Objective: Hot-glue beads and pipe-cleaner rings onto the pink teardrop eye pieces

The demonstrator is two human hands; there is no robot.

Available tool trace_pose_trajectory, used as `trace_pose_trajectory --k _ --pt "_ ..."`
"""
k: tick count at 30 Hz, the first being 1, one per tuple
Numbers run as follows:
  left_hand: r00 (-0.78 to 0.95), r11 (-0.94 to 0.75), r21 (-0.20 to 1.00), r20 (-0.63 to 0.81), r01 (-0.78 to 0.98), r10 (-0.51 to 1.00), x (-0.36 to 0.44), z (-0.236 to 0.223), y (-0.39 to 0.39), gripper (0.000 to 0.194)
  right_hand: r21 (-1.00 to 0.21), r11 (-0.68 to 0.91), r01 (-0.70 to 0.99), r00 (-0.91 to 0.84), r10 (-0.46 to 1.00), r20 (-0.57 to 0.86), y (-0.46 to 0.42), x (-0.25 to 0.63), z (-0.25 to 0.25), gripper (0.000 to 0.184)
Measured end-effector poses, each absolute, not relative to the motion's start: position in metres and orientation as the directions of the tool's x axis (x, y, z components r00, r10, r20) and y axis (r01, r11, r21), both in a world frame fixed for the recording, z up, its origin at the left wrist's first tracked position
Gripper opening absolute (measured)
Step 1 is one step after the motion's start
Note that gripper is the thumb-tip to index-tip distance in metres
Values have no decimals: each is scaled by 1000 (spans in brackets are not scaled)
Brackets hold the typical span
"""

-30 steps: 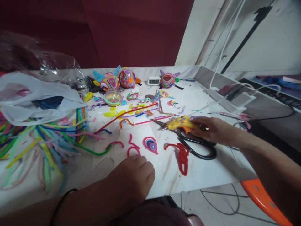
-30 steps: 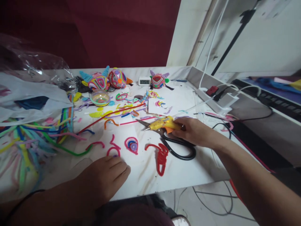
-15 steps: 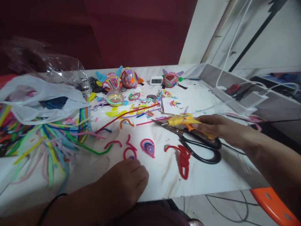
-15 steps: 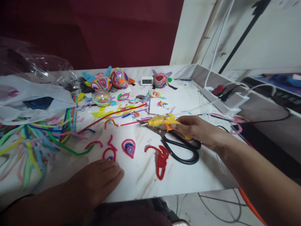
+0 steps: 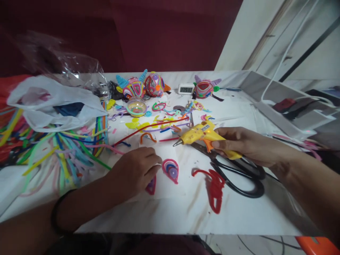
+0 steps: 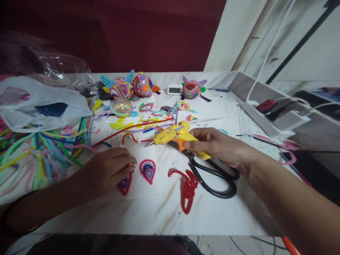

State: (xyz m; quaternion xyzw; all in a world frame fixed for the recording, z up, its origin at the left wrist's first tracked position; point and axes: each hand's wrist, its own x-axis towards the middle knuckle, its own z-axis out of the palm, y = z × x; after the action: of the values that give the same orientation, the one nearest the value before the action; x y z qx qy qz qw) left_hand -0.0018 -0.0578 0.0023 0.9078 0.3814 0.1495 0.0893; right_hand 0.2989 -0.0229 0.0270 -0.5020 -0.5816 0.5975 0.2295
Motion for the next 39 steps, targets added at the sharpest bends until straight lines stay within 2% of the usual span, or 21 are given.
trace_pose_trajectory --k 5,10,18,25,39 --pt "562 -525 429 49 735 826 6 0 -40 15 -931 -206 300 -445 833 -328 -9 288 24 28" --pt "532 -468 473 -3 747 847 12 -4 -32 13 -930 -190 316 -454 830 -323 -1 281 22 36" --pt "473 -354 569 -69 742 878 14 -10 -29 10 -933 -133 336 -490 821 -293 1 277 18 36" --pt "423 -281 600 -108 749 900 16 -12 -27 9 -918 -101 385 -517 800 -304 2 282 11 41" --pt "412 -290 572 -93 767 906 21 -13 -30 9 -915 -111 389 -522 792 -318 1 280 11 37"
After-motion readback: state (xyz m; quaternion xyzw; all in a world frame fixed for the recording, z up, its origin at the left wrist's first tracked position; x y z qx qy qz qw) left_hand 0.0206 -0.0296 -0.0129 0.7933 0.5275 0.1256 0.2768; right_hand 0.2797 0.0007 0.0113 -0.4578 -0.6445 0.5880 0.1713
